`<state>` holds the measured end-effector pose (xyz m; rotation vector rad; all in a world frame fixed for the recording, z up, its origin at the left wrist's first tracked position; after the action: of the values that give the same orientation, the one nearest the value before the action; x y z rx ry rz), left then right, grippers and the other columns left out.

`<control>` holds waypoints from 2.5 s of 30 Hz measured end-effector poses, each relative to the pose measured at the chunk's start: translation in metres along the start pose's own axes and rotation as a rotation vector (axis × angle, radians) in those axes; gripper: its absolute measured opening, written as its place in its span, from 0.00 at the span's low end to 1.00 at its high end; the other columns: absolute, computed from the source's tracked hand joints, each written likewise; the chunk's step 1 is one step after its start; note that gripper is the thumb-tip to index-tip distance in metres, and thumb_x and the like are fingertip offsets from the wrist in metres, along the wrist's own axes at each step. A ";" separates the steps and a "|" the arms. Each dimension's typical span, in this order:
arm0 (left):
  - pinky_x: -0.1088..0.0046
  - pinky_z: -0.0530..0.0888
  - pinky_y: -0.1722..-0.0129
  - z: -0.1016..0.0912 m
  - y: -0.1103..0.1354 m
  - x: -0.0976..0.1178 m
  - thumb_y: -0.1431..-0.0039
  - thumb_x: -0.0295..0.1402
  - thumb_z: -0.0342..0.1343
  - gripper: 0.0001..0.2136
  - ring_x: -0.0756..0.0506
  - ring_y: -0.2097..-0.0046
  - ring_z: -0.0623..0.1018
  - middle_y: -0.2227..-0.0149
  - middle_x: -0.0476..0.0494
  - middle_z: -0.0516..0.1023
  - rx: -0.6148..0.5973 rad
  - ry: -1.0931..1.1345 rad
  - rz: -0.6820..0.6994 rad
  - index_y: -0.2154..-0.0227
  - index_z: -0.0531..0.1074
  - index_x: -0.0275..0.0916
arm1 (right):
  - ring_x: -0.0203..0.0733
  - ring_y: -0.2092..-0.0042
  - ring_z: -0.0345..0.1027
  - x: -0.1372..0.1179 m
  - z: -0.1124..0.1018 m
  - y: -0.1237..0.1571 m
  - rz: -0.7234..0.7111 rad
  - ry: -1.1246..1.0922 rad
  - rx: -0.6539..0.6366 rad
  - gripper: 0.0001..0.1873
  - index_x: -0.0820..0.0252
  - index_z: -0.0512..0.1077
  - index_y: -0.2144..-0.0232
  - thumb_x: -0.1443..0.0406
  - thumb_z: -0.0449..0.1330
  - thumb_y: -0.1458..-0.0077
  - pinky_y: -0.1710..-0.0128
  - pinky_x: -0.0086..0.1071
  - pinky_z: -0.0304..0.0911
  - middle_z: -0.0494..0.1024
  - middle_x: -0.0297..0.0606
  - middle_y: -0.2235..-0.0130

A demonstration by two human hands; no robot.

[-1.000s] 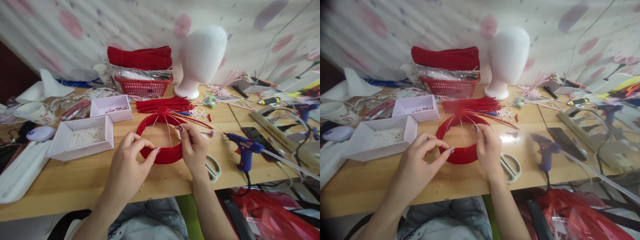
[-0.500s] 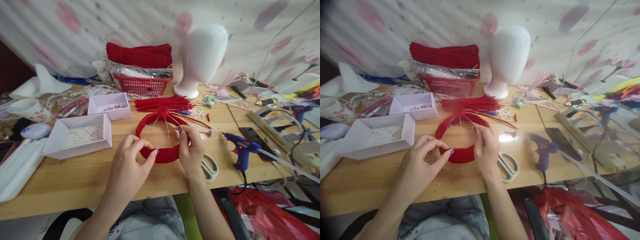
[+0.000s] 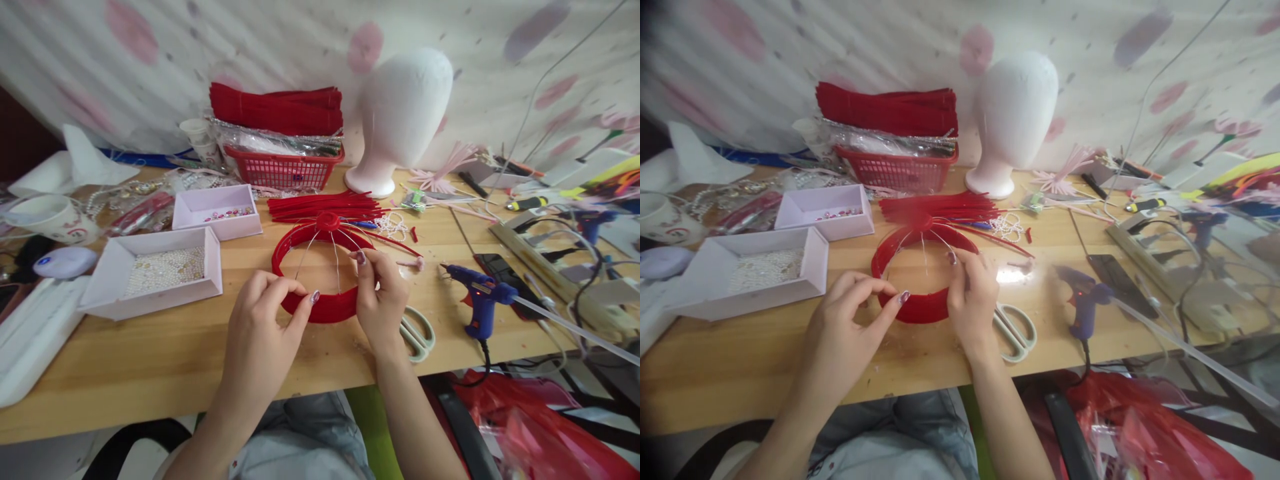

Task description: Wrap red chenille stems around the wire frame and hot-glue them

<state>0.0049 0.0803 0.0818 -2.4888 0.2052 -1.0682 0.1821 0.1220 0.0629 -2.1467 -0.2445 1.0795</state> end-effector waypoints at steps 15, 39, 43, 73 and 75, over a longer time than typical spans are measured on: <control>0.71 0.69 0.63 0.004 0.001 -0.007 0.41 0.28 0.60 0.04 0.47 0.65 0.72 0.68 0.50 0.72 0.067 0.006 -0.024 0.70 0.72 0.41 | 0.40 0.65 0.70 -0.008 0.000 0.000 -0.082 0.085 0.020 0.08 0.55 0.72 0.63 0.69 0.53 0.35 0.54 0.39 0.60 0.80 0.33 0.67; 0.75 0.68 0.75 0.007 -0.038 -0.009 0.38 0.35 0.52 0.08 0.49 0.76 0.75 0.77 0.54 0.74 -0.120 0.005 0.325 0.73 0.70 0.43 | 0.41 0.63 0.73 -0.002 -0.003 0.001 0.021 -0.001 0.112 0.09 0.57 0.73 0.63 0.69 0.53 0.36 0.62 0.35 0.67 0.81 0.37 0.66; 0.78 0.68 0.77 0.013 -0.043 -0.016 0.38 0.36 0.53 0.08 0.51 0.79 0.74 0.78 0.55 0.75 -0.118 0.050 0.318 0.73 0.71 0.44 | 0.41 0.63 0.72 -0.002 -0.004 0.001 0.040 0.023 0.153 0.09 0.57 0.73 0.63 0.69 0.53 0.35 0.63 0.34 0.67 0.80 0.37 0.66; 0.81 0.72 0.82 0.036 -0.013 -0.059 0.42 0.47 0.57 0.12 0.51 0.85 0.73 0.82 0.57 0.77 -0.175 0.353 -0.122 0.64 0.75 0.44 | 0.40 0.66 0.72 -0.007 0.000 0.002 0.038 0.031 0.104 0.10 0.57 0.73 0.65 0.67 0.52 0.35 0.64 0.35 0.66 0.80 0.37 0.68; 0.81 0.72 0.82 0.035 -0.015 -0.060 0.42 0.46 0.57 0.12 0.51 0.85 0.73 0.81 0.56 0.78 -0.188 0.358 -0.117 0.64 0.75 0.44 | 0.40 0.66 0.73 -0.007 0.000 0.002 0.036 0.031 0.102 0.10 0.57 0.73 0.64 0.67 0.52 0.35 0.64 0.35 0.67 0.80 0.37 0.68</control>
<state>-0.0118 0.1232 0.0274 -2.4763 0.2783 -1.6103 0.1771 0.1171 0.0658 -2.0821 -0.1348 1.0557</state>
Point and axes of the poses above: each hand's wrist, its own y-axis away from the middle knuckle, its own z-axis out of the palm, x = y × z, the point moved 4 cm from there along -y, towards the middle knuckle
